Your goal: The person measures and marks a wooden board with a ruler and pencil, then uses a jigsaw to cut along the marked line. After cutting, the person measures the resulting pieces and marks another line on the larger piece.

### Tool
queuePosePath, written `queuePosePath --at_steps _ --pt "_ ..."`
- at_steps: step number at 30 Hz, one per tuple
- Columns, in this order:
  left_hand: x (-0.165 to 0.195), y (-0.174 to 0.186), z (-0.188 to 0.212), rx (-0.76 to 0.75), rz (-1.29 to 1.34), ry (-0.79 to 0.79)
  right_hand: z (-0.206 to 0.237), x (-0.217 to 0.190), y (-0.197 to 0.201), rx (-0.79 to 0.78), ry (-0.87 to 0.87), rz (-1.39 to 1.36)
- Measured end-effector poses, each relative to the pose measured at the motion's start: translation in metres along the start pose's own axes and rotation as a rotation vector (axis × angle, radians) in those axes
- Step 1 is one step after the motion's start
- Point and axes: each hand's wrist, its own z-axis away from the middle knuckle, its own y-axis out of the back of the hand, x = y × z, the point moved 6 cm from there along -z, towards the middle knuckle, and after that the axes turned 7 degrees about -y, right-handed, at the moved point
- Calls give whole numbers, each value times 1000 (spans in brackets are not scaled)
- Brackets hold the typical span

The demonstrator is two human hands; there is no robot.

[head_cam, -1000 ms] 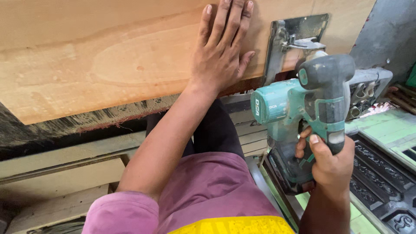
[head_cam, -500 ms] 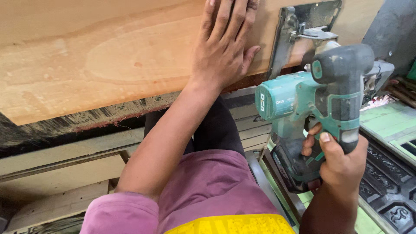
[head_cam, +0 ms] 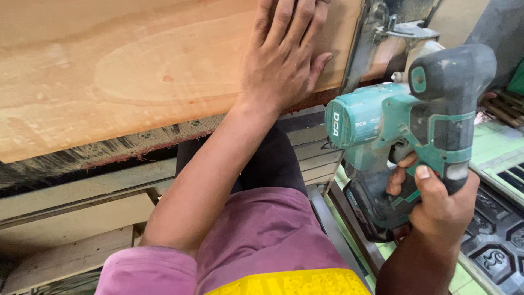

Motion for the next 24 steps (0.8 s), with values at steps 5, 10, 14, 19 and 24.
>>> queuePosePath --at_steps 5,10,14,19,24 --pt "0 7 -7 69 -11 3 -5 -25 -4 -31 2 30" --pt "0 14 -16 92 -1 25 -9 -44 -1 -41 8 64" --pt "3 11 -3 45 25 -7 5 -22 -7 -16 -20 24" --pt "1 6 -1 41 3 -6 0 -14 -2 -7 -22 -6" --pt "3 5 -5 5 -13 -15 -7 -14 -2 -51 14 -19"
